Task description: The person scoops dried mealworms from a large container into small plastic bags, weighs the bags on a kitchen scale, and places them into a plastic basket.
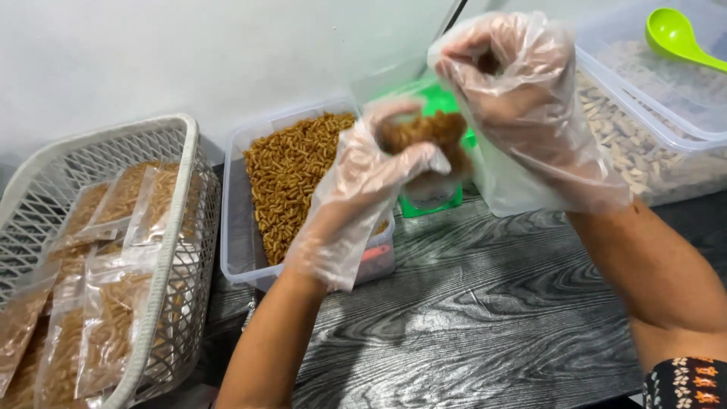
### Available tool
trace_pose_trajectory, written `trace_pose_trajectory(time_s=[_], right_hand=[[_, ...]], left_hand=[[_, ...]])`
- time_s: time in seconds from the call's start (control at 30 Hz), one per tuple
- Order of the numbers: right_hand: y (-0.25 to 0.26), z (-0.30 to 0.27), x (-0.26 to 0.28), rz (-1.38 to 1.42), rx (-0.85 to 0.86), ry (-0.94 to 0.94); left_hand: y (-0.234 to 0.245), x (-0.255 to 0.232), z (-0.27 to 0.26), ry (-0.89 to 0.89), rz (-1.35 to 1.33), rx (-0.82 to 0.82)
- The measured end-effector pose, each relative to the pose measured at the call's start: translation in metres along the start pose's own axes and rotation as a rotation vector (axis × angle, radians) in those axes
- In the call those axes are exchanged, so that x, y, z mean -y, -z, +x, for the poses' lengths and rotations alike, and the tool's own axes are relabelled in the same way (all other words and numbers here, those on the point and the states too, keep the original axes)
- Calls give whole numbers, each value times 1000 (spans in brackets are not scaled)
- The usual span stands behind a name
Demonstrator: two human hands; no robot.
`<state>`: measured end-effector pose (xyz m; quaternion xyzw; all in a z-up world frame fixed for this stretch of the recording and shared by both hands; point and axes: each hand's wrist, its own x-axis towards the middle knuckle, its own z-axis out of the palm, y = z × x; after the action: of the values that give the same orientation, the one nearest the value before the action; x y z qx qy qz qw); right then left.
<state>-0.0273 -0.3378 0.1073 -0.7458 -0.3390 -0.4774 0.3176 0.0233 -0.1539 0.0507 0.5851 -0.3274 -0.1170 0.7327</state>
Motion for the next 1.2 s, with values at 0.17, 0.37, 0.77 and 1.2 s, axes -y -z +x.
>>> trace_pose_trajectory(time_s=[0.17, 0.37, 0.77, 1.2], right_hand=[[-16, -16, 31, 352, 104, -708], [-48, -104, 33, 380, 653, -1195], [-108, -234, 25, 697, 823, -1525], [-104, -239, 25, 775, 841, -1600]], left_hand=[[-12, -39, -67, 205, 206, -16], [-9, -31, -130, 771, 213, -208], [20, 87, -185, 1031, 185, -356], [57, 224, -223, 699, 212, -468]])
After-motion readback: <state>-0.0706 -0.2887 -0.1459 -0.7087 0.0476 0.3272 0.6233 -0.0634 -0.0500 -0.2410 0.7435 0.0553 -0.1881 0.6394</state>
